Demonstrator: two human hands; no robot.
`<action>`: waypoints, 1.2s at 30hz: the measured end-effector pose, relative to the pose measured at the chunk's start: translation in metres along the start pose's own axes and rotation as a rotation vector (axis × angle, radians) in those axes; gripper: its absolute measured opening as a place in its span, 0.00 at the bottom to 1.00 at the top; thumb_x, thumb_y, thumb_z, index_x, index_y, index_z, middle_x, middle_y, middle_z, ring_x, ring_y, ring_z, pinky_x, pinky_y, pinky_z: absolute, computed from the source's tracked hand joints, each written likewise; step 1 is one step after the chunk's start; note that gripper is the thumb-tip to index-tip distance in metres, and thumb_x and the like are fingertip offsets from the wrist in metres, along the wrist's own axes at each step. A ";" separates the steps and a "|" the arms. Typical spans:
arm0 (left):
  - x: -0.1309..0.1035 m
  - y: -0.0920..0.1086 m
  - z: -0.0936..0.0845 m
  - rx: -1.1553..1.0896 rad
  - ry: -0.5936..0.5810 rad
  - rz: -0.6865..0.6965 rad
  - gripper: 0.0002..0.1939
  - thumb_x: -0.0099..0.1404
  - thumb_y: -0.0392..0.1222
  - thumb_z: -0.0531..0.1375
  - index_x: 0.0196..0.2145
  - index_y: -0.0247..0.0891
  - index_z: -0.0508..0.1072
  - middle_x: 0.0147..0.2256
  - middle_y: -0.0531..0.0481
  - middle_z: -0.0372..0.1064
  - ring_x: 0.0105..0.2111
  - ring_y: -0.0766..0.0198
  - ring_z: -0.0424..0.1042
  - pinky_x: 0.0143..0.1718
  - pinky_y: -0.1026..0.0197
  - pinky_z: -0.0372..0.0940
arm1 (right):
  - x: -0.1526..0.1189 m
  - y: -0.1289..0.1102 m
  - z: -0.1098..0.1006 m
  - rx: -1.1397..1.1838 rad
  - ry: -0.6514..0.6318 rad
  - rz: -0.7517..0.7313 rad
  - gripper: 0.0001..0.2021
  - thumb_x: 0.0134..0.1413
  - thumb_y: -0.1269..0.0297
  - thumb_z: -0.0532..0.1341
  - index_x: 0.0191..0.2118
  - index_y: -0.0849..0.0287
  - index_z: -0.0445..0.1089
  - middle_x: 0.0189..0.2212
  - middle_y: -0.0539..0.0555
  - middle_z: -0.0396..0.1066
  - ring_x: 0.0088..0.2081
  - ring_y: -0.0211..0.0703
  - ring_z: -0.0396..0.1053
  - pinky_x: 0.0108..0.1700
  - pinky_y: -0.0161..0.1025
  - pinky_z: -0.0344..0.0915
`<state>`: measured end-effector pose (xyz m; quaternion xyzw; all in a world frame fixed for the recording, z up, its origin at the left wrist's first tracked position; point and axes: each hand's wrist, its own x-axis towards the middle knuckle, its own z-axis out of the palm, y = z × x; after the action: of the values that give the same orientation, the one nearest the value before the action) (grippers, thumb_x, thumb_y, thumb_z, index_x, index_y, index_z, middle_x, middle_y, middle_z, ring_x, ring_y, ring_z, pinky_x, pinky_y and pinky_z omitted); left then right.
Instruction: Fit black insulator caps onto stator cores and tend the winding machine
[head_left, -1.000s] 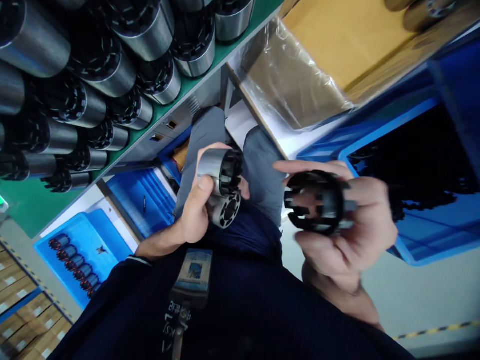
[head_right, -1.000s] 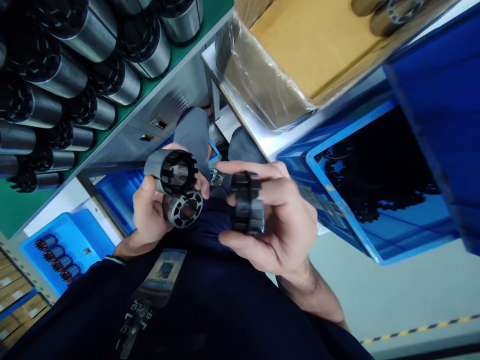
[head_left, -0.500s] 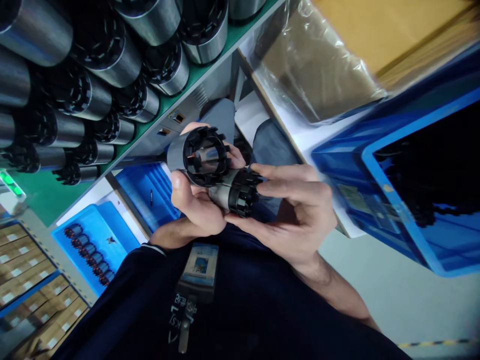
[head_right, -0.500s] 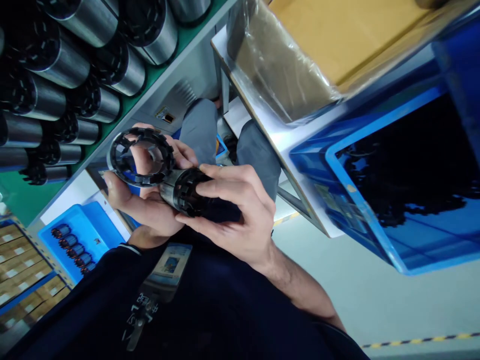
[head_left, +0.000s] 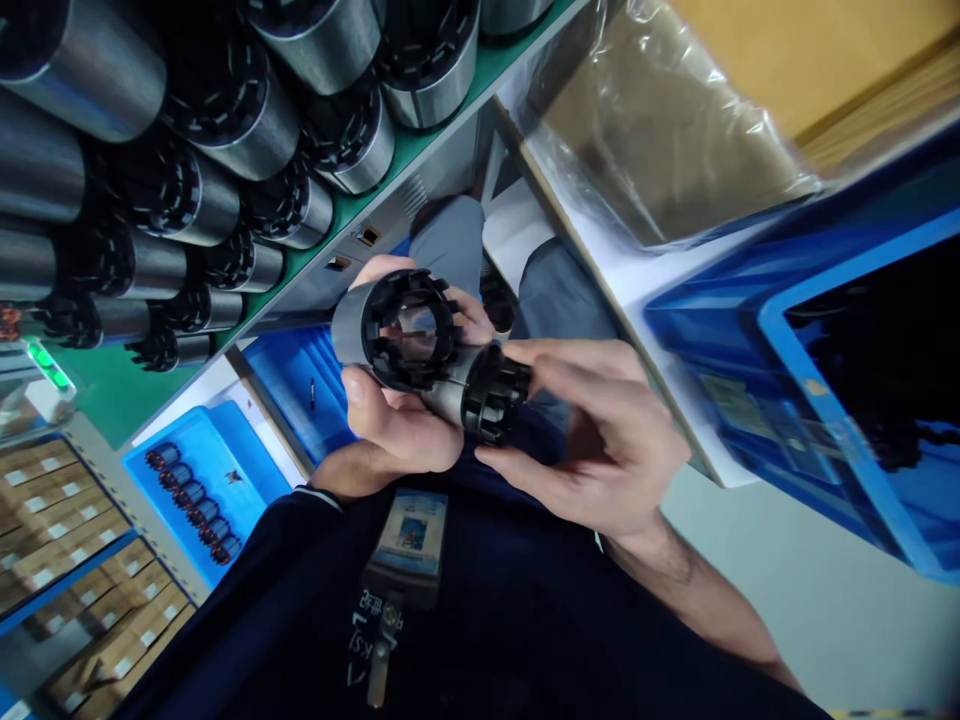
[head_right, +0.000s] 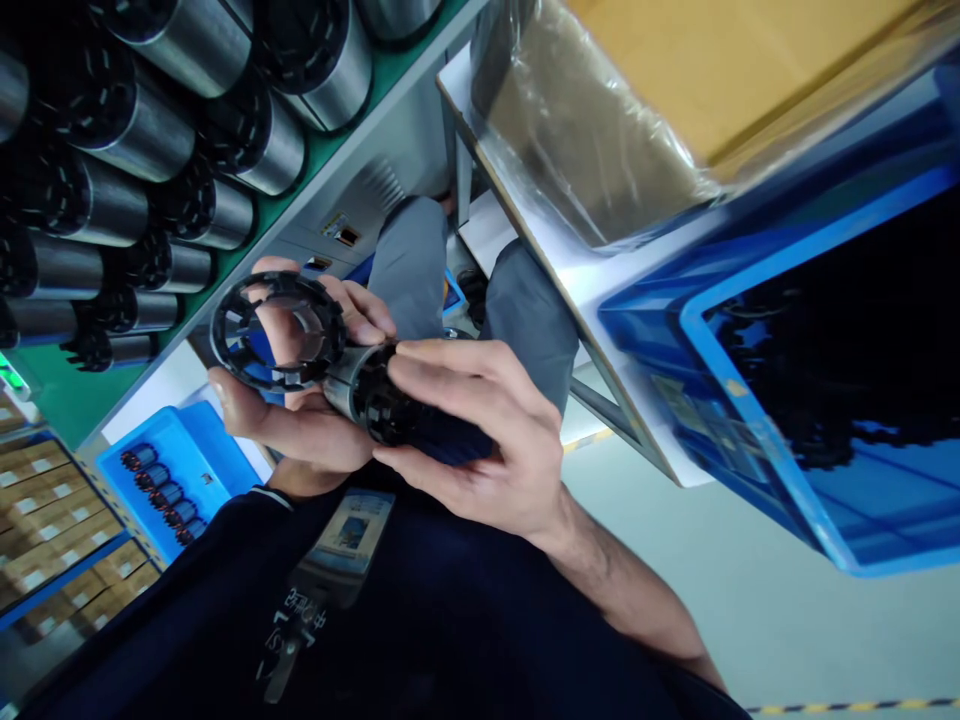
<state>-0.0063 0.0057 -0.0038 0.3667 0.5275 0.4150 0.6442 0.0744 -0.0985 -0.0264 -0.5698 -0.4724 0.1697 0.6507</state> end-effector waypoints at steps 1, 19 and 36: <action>0.001 -0.001 -0.001 0.003 -0.020 -0.020 0.62 0.63 0.95 0.22 0.46 0.51 0.79 0.34 0.40 0.76 0.53 0.37 0.86 0.44 0.37 0.81 | 0.001 0.000 0.000 0.001 -0.002 -0.005 0.40 0.64 0.62 0.85 0.78 0.46 0.79 0.61 0.59 0.88 0.55 0.59 0.88 0.51 0.56 0.89; -0.005 0.001 -0.008 0.168 -0.178 -0.122 0.73 0.51 0.96 0.11 0.45 0.47 0.78 0.42 0.36 0.81 0.58 0.34 0.86 0.44 0.37 0.84 | 0.007 -0.011 -0.003 -0.108 -0.002 -0.051 0.28 0.63 0.68 0.81 0.67 0.46 0.86 0.60 0.56 0.90 0.54 0.58 0.89 0.52 0.59 0.89; -0.016 0.010 -0.018 0.254 -0.196 -0.143 0.55 0.77 0.90 0.33 0.62 0.53 0.84 0.45 0.40 0.87 0.60 0.38 0.87 0.53 0.34 0.87 | 0.000 -0.010 -0.007 -0.239 -0.137 -0.069 0.34 0.76 0.58 0.77 0.81 0.41 0.75 0.71 0.56 0.84 0.60 0.58 0.86 0.58 0.58 0.90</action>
<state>-0.0275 -0.0047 0.0084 0.4452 0.5351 0.2605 0.6690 0.0769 -0.1056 -0.0172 -0.6138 -0.5517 0.1283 0.5500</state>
